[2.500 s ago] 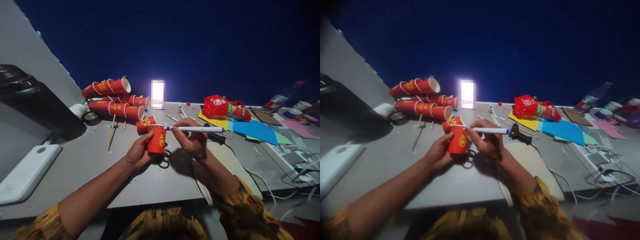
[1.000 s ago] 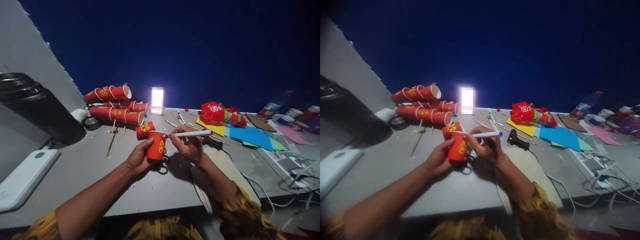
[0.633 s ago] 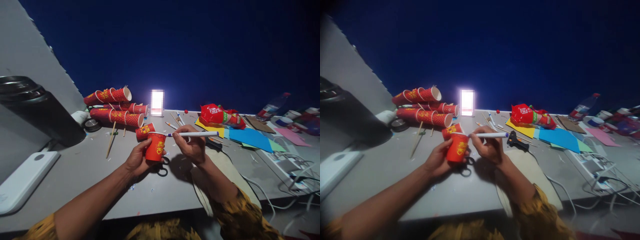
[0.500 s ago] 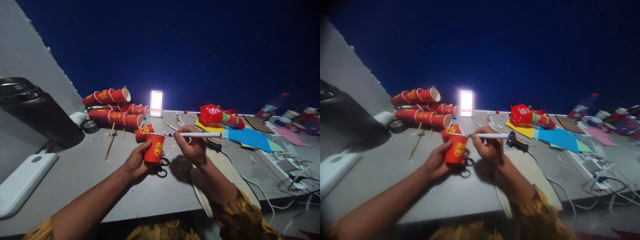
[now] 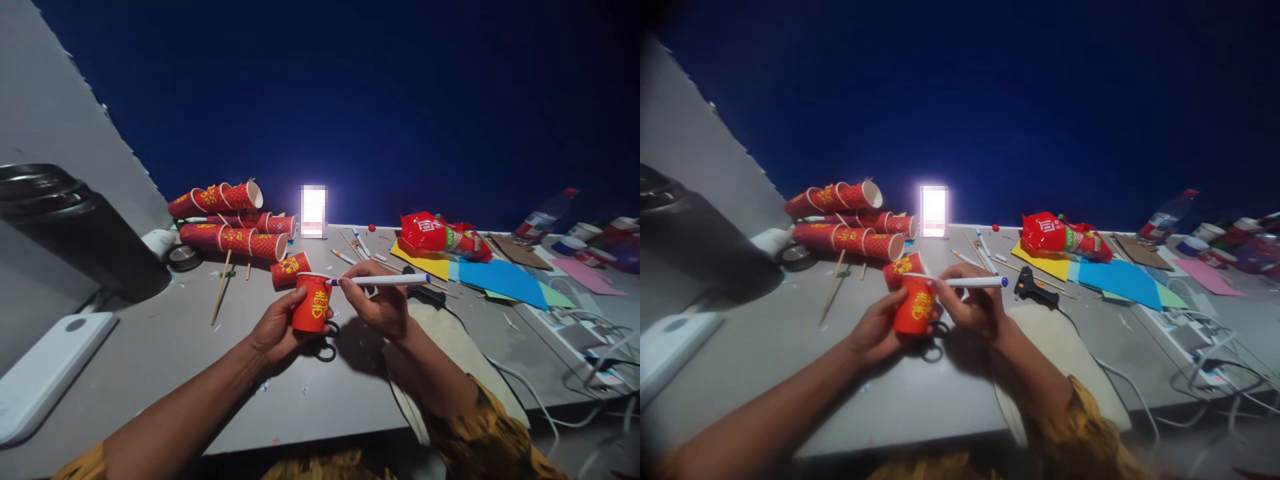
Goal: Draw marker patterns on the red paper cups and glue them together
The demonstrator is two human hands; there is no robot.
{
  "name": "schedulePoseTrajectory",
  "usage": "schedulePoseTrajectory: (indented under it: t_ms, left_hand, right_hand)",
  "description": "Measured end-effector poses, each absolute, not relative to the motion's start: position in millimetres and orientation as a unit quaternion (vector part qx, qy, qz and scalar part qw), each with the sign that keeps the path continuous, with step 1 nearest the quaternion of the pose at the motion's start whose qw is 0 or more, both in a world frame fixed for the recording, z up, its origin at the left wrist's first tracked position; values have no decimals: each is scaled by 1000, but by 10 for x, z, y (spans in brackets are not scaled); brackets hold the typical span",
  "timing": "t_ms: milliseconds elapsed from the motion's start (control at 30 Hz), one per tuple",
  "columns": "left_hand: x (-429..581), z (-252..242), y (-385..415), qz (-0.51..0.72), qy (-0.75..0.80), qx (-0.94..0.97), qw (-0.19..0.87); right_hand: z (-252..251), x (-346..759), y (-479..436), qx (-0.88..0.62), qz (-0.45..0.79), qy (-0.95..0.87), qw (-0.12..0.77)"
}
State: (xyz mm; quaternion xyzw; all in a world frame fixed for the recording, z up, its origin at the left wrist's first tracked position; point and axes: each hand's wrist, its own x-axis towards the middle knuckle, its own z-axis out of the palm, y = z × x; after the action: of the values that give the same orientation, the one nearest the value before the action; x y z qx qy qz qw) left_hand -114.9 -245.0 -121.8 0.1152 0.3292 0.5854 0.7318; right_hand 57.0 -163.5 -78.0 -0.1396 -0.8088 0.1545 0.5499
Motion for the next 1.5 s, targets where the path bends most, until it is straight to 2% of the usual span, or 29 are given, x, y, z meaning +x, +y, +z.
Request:
schedulePoseTrajectory:
  t_ms: [700,1000,1500]
  left_hand:
    - [-1155,-1176,-2458,595,348,109,717]
    - [-1166,-1183,-2458,603,342,114,711]
    - [-1150,-1225,-2457,595,323,104,728]
  right_hand:
    - [-795,600,-1604,-152,159,-817,534]
    - [-766,616,-1590,-163,140,-803,556]
    - [-827,597,-1642,-161,176,-813,531]
